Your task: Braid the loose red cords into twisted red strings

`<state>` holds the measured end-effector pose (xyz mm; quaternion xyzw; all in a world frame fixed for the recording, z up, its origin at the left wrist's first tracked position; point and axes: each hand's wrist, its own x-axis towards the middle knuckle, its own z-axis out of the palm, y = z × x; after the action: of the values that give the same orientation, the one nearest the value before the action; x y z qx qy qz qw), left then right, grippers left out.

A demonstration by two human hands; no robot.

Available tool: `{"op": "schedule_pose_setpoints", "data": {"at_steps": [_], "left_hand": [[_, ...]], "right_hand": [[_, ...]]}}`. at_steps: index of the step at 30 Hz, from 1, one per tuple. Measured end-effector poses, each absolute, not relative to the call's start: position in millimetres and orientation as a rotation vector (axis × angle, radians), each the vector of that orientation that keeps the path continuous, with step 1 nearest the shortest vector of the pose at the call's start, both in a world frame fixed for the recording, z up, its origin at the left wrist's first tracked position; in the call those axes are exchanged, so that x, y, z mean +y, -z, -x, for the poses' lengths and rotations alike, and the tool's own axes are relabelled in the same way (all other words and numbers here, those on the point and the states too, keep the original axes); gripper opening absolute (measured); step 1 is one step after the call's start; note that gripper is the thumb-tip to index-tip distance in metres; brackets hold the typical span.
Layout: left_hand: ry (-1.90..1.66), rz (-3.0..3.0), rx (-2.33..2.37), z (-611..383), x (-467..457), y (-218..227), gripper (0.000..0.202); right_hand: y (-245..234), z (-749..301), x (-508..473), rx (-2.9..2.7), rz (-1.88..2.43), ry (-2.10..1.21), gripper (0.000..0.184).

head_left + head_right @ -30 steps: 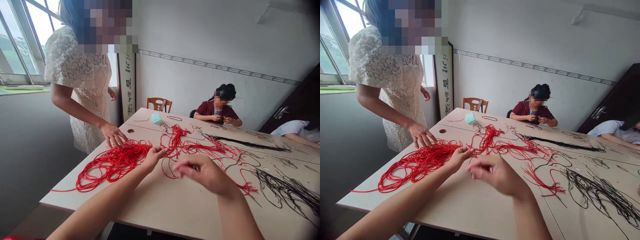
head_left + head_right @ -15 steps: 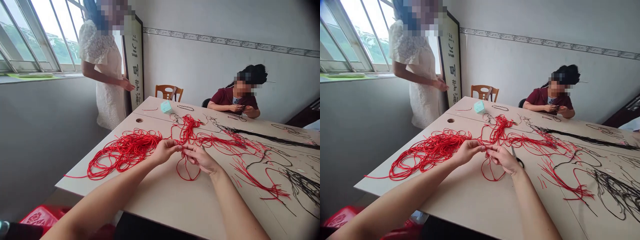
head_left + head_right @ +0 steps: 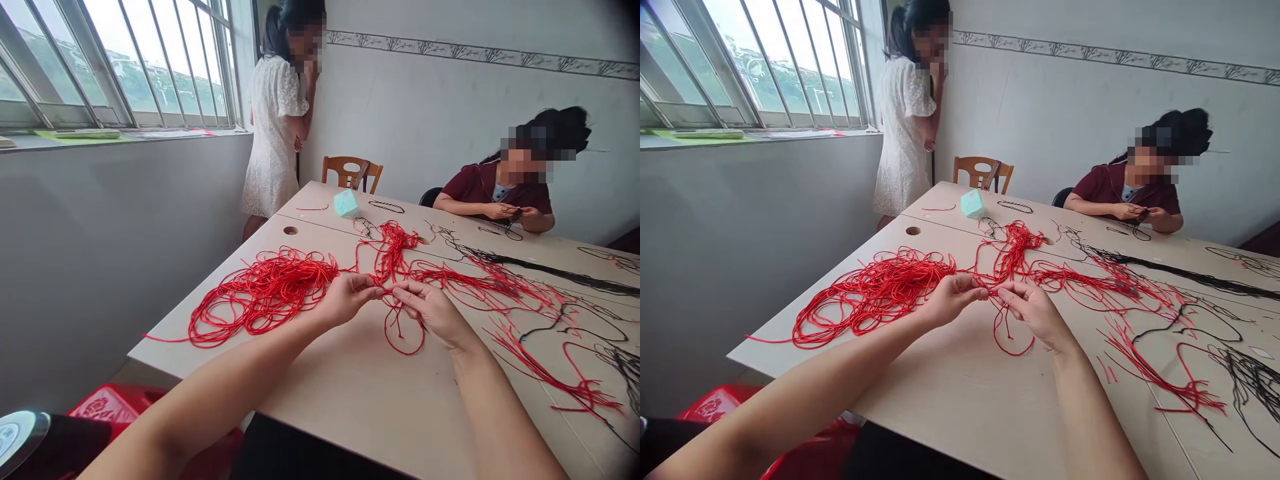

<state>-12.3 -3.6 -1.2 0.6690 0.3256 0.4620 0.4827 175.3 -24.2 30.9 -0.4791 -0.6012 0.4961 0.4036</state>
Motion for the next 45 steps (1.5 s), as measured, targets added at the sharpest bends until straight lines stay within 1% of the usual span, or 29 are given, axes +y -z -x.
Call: {"op": "schedule_pose_setpoints", "data": {"at_steps": [5,9,13,16,20,25,27,32,37,41,45], "left_hand": [[-1.219,-1.482,0.806,14.8,2.7,-2.4,0.028],[-1.291,-1.381,0.801,14.9,0.8,-10.0,0.024],[-1.305,-1.354,0.78,14.0,-2.6,-13.5,0.024],[-1.284,-1.357,0.758,13.7,-3.4,-13.4,0.025],[-1.245,-1.365,0.716,12.4,-3.7,-11.1,0.025],[-1.149,-1.361,0.73,8.4,-6.2,-6.7,0.025],[-1.1,-1.358,0.715,7.6,-6.8,-4.9,0.026],[-1.02,-1.277,0.666,9.6,-4.6,-2.9,0.026],[-1.07,-1.128,0.603,12.3,-0.9,-4.0,0.023],[-1.057,-1.102,0.57,12.0,-1.7,-4.3,0.022],[-1.013,-1.124,0.557,11.0,-2.8,-3.1,0.021]], "right_hand": [[-27.0,-157.2,-25.9,-1.173,1.07,-1.436,0.03],[-24.3,-148.0,-28.7,-1.14,1.051,-1.605,0.029],[-21.0,-145.5,-29.0,-1.13,1.022,-1.656,0.029],[-18.8,-145.0,-26.5,-1.136,1.009,-1.571,0.027],[-18.9,-143.9,-24.0,-1.103,1.036,-1.312,0.027],[-22.5,-140.6,-27.0,-1.072,0.99,-1.15,0.041],[-23.1,-139.6,-27.7,-1.046,0.968,-1.112,0.043],[-22.8,-141.5,-26.6,-1.039,0.966,-1.124,0.036],[-23.7,-147.0,-24.7,-1.099,0.981,-1.091,0.031],[-23.4,-149.4,-23.2,-1.071,0.985,-1.011,0.034],[-24.9,-147.9,-25.0,-1.038,0.951,-1.122,0.037]]}}
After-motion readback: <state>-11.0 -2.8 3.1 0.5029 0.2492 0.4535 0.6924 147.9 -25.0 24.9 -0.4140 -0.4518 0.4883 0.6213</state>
